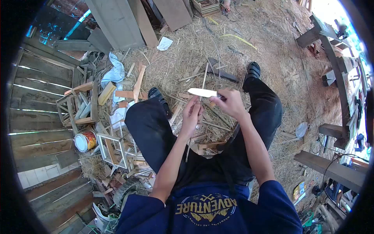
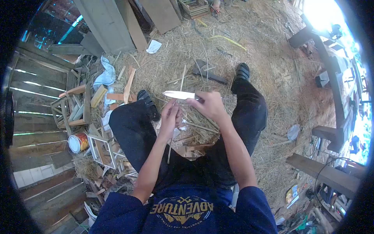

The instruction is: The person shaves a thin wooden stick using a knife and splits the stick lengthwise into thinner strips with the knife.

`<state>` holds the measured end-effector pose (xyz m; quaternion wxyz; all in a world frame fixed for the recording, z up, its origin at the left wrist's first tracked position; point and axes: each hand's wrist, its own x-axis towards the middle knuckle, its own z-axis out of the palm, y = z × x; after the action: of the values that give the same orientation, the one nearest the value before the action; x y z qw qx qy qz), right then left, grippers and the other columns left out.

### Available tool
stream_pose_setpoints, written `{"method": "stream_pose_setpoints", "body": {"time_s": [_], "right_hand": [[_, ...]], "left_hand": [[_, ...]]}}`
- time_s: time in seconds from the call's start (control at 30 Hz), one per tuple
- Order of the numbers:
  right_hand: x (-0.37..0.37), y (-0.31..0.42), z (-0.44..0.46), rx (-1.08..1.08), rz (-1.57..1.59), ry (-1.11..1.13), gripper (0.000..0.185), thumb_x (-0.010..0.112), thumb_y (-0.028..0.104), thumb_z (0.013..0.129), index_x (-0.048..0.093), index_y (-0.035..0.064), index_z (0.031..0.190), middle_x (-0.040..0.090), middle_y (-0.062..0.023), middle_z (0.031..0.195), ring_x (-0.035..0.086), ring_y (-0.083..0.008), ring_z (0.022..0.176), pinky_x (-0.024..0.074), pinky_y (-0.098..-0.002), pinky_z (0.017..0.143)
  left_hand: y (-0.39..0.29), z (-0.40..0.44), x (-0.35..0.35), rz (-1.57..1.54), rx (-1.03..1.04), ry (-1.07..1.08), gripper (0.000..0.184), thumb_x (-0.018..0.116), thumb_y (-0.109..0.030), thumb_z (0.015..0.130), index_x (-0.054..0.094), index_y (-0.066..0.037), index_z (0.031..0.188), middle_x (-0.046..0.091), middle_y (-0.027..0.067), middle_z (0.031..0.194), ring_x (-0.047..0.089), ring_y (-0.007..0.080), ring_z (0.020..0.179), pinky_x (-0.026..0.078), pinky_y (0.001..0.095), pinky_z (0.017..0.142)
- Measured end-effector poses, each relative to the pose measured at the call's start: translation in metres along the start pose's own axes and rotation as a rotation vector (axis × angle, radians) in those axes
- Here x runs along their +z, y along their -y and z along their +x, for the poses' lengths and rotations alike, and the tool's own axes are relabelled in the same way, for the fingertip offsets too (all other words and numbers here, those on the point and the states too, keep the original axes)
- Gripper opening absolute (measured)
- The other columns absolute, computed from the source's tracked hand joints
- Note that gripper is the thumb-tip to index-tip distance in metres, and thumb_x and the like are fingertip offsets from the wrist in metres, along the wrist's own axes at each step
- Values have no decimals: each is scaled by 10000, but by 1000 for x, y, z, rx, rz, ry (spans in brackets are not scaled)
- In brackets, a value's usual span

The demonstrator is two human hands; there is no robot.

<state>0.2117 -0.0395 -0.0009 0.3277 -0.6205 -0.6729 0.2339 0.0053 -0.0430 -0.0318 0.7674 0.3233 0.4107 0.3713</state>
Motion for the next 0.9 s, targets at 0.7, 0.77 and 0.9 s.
{"method": "stream_pose_setpoints", "body": {"time_s": [0.7, 0.77, 0.9], "right_hand": [[-6, -12, 4, 15, -82, -14, 555, 811, 636, 710, 765, 88, 780, 613, -89, 553, 628, -283, 509, 484, -375, 524], [-9, -13, 4, 31, -113, -111, 564, 814, 635, 713, 753, 75, 759, 603, -81, 545, 625, -261, 503, 479, -359, 519], [-22, -24, 9, 111, -207, -277, 595, 789, 637, 751, 741, 44, 752, 576, -82, 523, 592, -243, 470, 453, -344, 497]], "left_hand": [[-9, -11, 7, -55, -49, 83, 262, 510, -219, 1079, 568, -119, 1314, 383, -54, 722, 301, 14, 479, 238, 207, 408], [-11, -11, 7, -47, -44, 78, 369, 502, -217, 1082, 521, -143, 1443, 371, -56, 726, 300, 14, 487, 243, 203, 412], [-12, -11, 4, -26, -18, 88, 437, 486, -217, 1089, 454, -175, 1522, 363, -60, 729, 297, 16, 494, 248, 195, 418]]}}
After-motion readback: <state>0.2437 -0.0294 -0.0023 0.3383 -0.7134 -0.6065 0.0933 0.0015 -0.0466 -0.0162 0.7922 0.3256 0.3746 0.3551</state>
